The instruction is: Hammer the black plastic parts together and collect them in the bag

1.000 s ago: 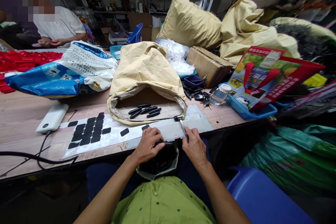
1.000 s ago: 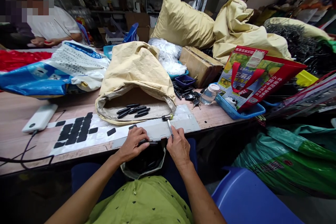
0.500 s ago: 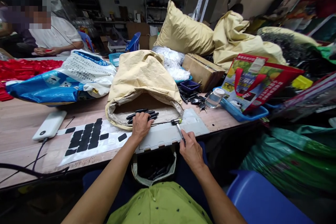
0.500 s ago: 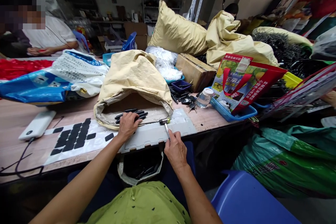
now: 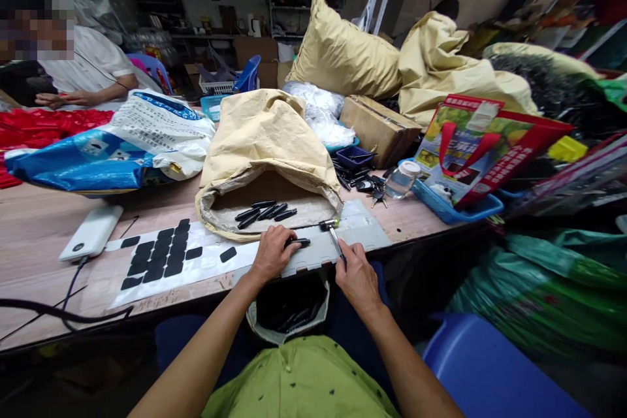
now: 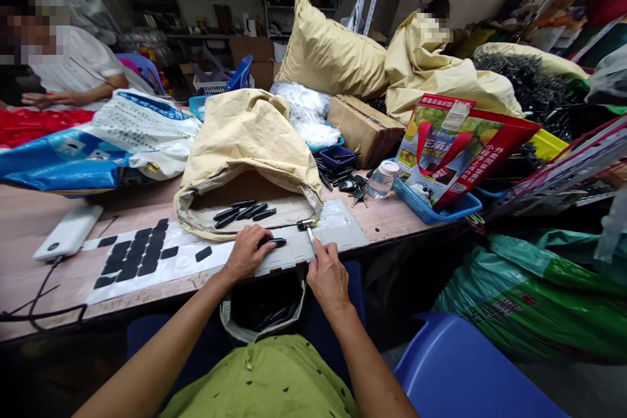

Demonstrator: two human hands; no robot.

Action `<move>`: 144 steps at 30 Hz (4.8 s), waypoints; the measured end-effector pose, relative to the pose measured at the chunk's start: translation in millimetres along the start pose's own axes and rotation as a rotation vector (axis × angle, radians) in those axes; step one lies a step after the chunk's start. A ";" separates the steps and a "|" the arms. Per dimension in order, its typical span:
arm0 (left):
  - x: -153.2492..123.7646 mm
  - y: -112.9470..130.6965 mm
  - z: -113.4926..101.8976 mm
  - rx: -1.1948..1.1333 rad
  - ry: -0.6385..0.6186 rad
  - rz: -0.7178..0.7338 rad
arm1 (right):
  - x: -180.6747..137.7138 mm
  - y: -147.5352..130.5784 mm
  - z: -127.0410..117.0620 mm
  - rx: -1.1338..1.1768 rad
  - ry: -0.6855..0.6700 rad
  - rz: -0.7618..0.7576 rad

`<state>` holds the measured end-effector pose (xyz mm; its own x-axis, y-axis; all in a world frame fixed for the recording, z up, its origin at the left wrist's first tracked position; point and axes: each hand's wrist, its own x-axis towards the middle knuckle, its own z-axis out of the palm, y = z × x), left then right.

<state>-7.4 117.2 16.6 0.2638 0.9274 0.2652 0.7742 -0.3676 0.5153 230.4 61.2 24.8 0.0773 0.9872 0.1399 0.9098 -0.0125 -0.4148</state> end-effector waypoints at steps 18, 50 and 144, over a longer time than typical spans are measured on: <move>-1.0 -2.3 -3.0 -0.086 -0.037 -0.082 | -14.3 5.8 1.3 0.678 -0.028 -0.055; -1.5 -1.3 -3.6 -0.107 -0.031 -0.115 | 6.6 -0.3 -5.2 0.373 0.011 -0.129; -13.5 -15.7 -1.2 -0.234 0.075 0.017 | 6.9 -22.0 -2.9 0.467 -0.061 -0.232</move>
<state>-23.8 110.4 5.9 0.2254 0.9164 0.3306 0.6136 -0.3972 0.6825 212.1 67.8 37.5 -0.1412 0.9631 0.2292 0.6204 0.2666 -0.7376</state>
